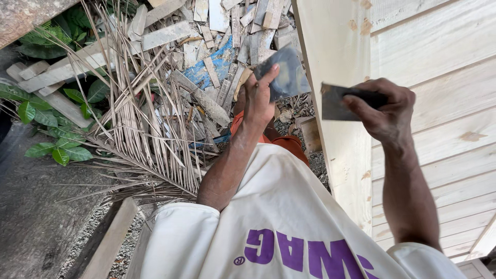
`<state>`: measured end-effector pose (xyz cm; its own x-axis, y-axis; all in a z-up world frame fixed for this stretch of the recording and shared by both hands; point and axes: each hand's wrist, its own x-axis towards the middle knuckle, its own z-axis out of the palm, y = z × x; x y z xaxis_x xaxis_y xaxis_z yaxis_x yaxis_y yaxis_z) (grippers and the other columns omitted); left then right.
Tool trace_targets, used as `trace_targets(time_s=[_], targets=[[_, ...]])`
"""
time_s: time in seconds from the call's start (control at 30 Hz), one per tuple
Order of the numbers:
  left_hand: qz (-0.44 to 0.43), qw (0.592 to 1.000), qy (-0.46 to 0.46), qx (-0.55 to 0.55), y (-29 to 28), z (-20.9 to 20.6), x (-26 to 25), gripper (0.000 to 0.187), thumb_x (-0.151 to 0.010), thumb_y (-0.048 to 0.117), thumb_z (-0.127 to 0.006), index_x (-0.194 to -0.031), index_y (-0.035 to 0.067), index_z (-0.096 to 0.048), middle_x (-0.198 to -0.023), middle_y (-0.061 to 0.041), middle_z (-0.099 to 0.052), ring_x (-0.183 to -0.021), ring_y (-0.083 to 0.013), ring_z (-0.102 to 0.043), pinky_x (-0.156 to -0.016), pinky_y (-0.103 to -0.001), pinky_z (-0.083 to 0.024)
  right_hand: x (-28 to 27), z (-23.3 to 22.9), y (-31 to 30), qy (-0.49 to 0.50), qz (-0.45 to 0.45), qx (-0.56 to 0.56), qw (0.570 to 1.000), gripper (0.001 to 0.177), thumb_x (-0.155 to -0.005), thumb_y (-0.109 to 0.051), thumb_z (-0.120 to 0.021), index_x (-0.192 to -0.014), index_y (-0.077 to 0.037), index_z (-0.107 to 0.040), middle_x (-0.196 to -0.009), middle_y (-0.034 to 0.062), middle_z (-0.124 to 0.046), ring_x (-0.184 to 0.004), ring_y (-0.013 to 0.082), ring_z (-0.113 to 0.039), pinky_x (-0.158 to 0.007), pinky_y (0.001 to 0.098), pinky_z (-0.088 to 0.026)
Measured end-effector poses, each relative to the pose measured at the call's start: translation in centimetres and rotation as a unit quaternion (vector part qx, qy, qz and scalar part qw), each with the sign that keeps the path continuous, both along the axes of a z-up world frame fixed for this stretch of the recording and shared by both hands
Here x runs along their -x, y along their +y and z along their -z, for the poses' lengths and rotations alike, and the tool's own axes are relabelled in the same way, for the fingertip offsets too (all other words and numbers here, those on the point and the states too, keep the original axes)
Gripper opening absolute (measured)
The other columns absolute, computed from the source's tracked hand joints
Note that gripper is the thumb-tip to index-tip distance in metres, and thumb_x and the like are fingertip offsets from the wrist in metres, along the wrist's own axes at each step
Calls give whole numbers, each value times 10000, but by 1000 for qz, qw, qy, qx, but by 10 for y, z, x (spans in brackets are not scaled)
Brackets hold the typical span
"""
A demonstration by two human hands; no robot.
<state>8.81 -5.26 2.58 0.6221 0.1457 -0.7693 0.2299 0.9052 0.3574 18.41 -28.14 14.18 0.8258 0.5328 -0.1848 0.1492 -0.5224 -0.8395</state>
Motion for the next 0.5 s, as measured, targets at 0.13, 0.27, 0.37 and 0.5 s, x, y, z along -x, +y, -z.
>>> trace_targets(time_s=[0.13, 0.27, 0.37, 0.5], targets=[[28, 999, 5, 29, -22, -23, 7, 400, -923, 248, -718, -1189, -44, -653, -1077, -116, -677, -936, -181, -687, -829, -310, -598, 27, 14, 0, -179, 82, -34, 980, 131, -1051, -122, -791, -1140, -56, -722, -822, 91, -701, -602, 106, -596, -511, 255, -416], [144, 970, -82, -179, -23, -44, 1, 396, -1008, 332, -647, -1198, -15, -678, -1066, -81, -671, -936, -151, -691, -820, -293, -606, 45, 44, 9, -299, 5, -51, 953, 175, -1008, -126, -762, -1158, -62, -697, -888, 127, -746, -681, 142, -666, -526, 259, -472], [14, 999, -24, 33, -14, -50, -12, 380, -911, 304, -720, -1137, 4, -660, -1034, -87, -690, -926, -177, -701, -823, -312, -600, 50, 53, -6, -317, -70, 9, 946, 218, -985, -130, -792, -1165, -55, -693, -886, 112, -748, -657, 135, -639, -507, 265, -454], [56, 992, -54, -98, 2, -57, -16, 373, -942, 299, -742, -1116, -29, -699, -980, -58, -691, -894, -143, -652, -789, -298, -564, 28, 39, -29, -171, -69, 36, 982, 177, -1060, -124, -766, -1216, -69, -704, -893, 63, -726, -696, 86, -644, -562, 224, -509]])
